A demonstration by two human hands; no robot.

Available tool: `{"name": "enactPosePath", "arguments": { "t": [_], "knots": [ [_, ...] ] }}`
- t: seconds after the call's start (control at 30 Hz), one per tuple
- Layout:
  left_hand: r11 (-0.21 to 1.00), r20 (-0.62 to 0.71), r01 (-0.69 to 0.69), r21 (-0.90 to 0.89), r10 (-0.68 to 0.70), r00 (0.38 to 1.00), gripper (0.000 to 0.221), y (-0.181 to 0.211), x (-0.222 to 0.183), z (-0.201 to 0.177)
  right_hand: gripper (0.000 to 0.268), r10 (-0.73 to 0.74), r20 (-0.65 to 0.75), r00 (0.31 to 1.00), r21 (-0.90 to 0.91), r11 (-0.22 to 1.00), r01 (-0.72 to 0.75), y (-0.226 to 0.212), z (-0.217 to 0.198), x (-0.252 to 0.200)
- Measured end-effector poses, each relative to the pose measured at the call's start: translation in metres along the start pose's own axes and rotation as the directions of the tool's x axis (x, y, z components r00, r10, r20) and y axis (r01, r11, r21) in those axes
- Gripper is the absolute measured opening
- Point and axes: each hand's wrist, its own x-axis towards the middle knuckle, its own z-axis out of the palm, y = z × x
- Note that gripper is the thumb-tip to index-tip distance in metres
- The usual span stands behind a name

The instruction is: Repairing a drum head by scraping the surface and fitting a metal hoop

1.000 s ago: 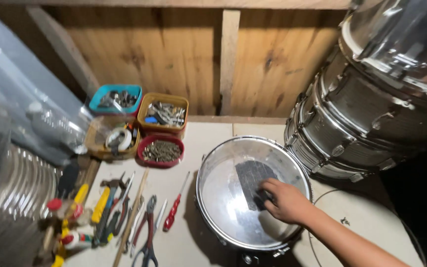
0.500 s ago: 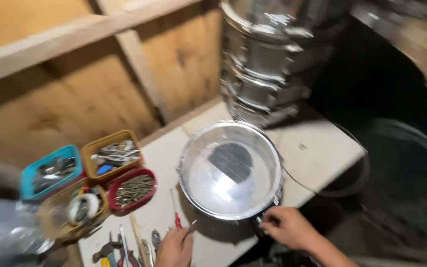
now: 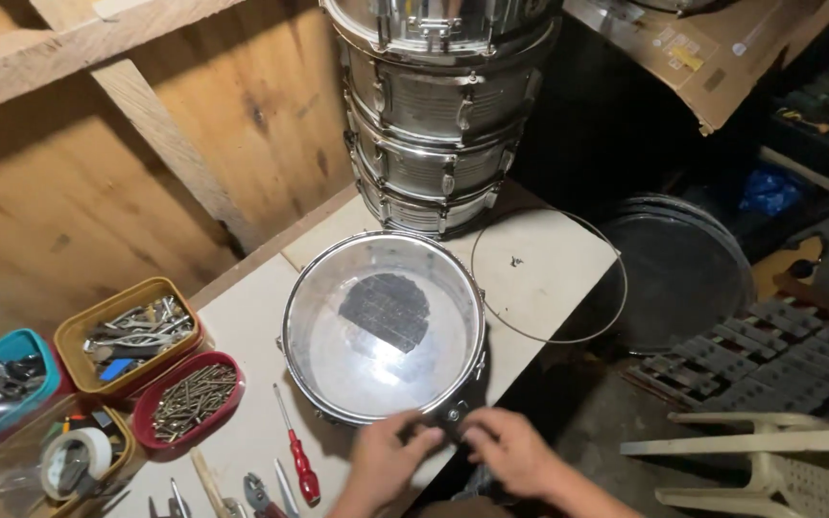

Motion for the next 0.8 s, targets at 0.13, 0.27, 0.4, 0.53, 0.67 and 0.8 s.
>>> {"name": "enactPosePath", "arguments": {
  "t": [0.13, 0.27, 0.4, 0.53, 0.67, 0.8],
  "knots": [
    [0.722, 0.115, -0.352, 0.596, 0.357, 0.927, 0.054, -0.028, 0.012, -0.055, 0.014, 0.169, -0.19, 0.967, -0.194, 0.959, -0.206, 0.04, -0.055, 0.032],
    [0.65, 0.179, -0.391, 0.652, 0.369, 0.912, 0.044, -0.068, 0.021, -0.052, 0.057, 0.075, -0.018, 0.997, -0.329, 0.941, -0.076, 0.041, -0.071, 0.078],
    [0.559, 0.021, -0.433, 0.707, 0.595, 0.803, 0.034, -0.072, 0.018, -0.039, 0.036, -0.298, 0.355, 0.886, -0.422, 0.795, 0.436, 0.069, -0.077, 0.112],
    [0.471, -0.186, -0.3, 0.829, 0.74, 0.646, 0.036, -0.071, 0.008, -0.001, 0.042, -0.378, 0.56, 0.738, -0.296, 0.74, 0.604, 0.05, -0.108, 0.138],
    [0.557, -0.398, -0.109, 0.823, 0.703, 0.589, 0.028, -0.048, 0.007, 0.032, 0.033, -0.543, 0.512, 0.666, -0.102, 0.732, 0.674, 0.066, -0.13, 0.196],
    [0.605, -0.34, -0.165, 0.779, 0.628, 0.7, 0.036, -0.022, 0.02, 0.057, 0.027, -0.499, 0.405, 0.766, -0.274, 0.733, 0.622, 0.023, -0.147, 0.209]
  ]
}}
